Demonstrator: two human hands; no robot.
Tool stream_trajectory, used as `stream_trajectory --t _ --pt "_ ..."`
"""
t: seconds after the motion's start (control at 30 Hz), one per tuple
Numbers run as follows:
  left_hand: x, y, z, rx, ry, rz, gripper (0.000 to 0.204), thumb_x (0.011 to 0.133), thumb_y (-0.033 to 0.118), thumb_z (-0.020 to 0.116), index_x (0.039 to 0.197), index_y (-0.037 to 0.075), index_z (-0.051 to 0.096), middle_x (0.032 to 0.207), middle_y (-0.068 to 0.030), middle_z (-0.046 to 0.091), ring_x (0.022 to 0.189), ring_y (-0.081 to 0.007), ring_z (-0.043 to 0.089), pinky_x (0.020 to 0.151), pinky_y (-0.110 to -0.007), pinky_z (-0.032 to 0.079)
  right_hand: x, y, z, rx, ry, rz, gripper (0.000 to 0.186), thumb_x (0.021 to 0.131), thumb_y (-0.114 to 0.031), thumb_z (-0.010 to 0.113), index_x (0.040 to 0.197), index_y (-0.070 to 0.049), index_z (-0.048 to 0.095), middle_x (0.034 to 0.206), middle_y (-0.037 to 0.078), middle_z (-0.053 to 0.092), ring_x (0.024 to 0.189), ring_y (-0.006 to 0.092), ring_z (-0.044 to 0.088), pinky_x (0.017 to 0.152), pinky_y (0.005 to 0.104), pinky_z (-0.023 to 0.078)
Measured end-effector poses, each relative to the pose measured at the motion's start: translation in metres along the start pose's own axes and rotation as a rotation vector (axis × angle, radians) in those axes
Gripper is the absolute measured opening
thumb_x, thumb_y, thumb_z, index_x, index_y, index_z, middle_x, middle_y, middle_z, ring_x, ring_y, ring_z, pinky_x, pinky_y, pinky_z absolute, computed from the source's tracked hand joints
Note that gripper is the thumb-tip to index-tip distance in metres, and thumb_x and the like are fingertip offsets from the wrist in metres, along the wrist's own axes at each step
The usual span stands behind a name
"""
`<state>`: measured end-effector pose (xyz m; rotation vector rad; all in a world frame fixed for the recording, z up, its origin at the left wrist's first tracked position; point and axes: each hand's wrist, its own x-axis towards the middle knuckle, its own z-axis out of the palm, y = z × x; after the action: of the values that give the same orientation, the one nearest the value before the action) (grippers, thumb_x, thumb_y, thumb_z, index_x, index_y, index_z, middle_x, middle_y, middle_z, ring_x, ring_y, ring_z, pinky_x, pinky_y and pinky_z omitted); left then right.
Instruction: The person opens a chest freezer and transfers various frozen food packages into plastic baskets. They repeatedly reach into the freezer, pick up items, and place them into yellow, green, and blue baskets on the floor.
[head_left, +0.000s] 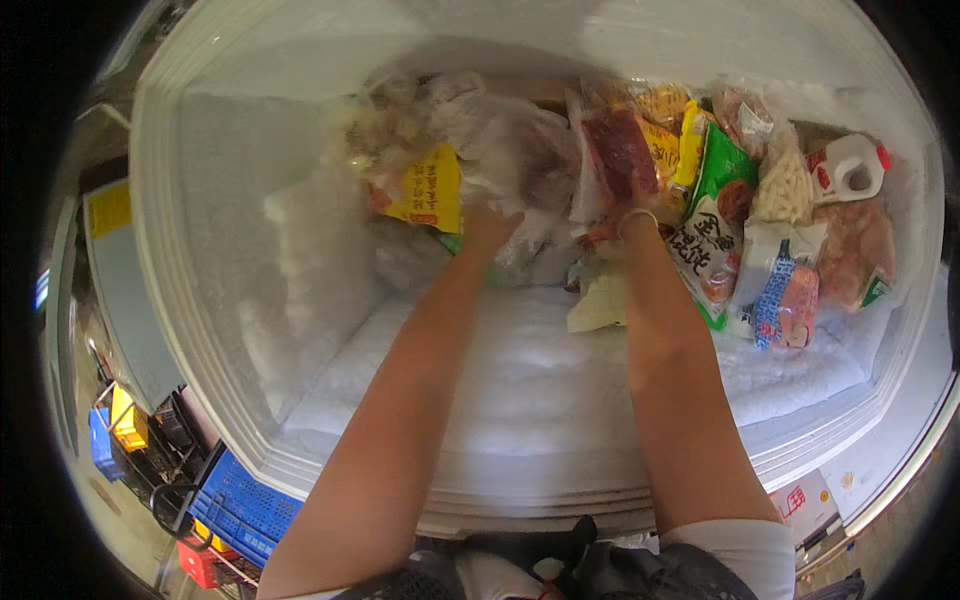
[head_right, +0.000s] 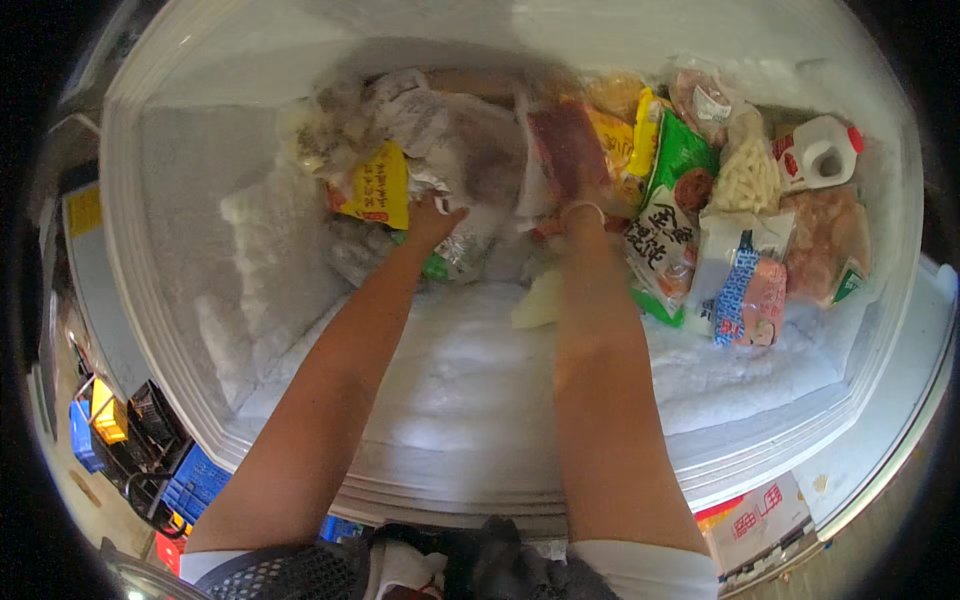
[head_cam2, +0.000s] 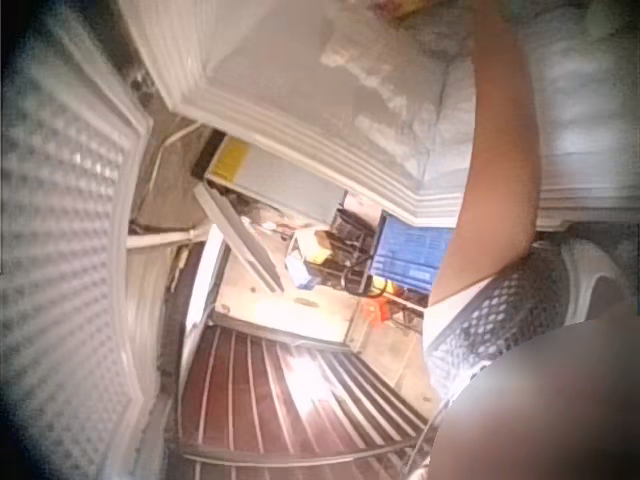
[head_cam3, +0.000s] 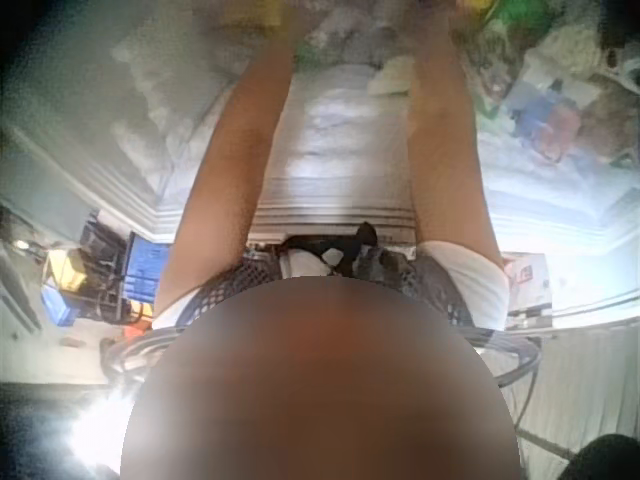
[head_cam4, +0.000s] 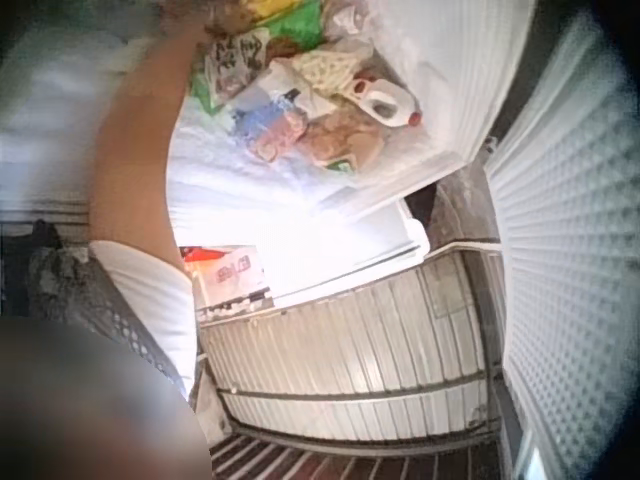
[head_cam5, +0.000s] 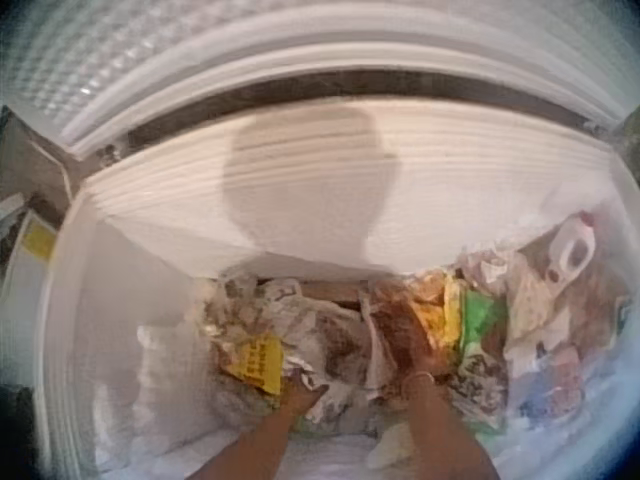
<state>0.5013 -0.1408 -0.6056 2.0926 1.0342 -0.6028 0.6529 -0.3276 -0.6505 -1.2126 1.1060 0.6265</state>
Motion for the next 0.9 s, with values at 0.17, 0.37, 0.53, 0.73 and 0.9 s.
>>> stream_trajectory --t 0.17,0.37,0.53,0.73,0.9 --pt "0.011 0.02 0.023 0.006 0.048 -0.032 0.069 0.07 0.05 0.063 0.114 -0.002 0.049 0.108 -0.0211 0.052 0.102 -0.0338 0.05 0.082 -0.04 0.042 0.01 -0.007 0.025 0.261 -0.012 0.091 0.059 0.074 -0.043 0.066 0.118 -0.008 0.048 0.113 0.006 0.054 0.094 0.0276 0.052 0.085 0.0404 0.042" --pt "0.015 0.015 0.01 -0.19 -0.178 0.082 0.047 0.081 0.04 0.055 0.102 -0.002 0.057 0.083 -0.0143 0.06 0.075 -0.0238 0.057 0.069 -0.034 0.044 -0.026 -0.006 0.023 0.371 -0.136 0.048 0.047 0.078 -0.036 0.064 0.116 -0.01 0.051 0.11 0.007 0.056 0.095 0.0267 0.053 0.088 0.0403 0.042" --pt "-0.052 0.037 -0.046 -0.281 -0.456 0.135 0.04 0.083 0.036 0.053 0.094 -0.002 0.06 0.072 -0.0068 0.056 0.065 -0.0153 0.051 0.06 -0.031 0.042 -0.084 -0.016 0.013 0.224 -0.165 0.021 0.057 0.08 -0.042 0.056 0.127 -0.013 0.042 0.122 0.01 0.049 0.114 0.0285 0.041 0.095 0.0623 0.016" --pt "-0.214 0.021 -0.187 -0.365 -0.447 0.236 0.029 0.085 0.031 0.054 0.09 0.003 0.062 0.073 -0.0018 0.055 0.064 -0.0088 0.044 0.058 -0.025 0.037 -0.14 -0.036 -0.004 0.388 -0.173 -0.028 0.042 0.076 -0.014 0.065 0.115 -0.009 0.051 0.116 0.005 0.054 0.097 0.0237 0.055 0.081 0.0353 0.048" --pt "-0.377 -0.07 -0.313 -0.513 -0.185 0.276 0.022 0.084 0.022 0.058 0.073 0.003 0.058 0.1 -0.0077 0.053 0.094 -0.0143 0.047 0.085 -0.027 0.035 -0.236 -0.035 -0.027 -0.251 -0.347 -0.253 0.04 0.075 -0.008 0.064 0.112 -0.013 0.049 0.105 0.008 0.056 0.091 0.0242 0.057 0.072 0.0371 0.052"
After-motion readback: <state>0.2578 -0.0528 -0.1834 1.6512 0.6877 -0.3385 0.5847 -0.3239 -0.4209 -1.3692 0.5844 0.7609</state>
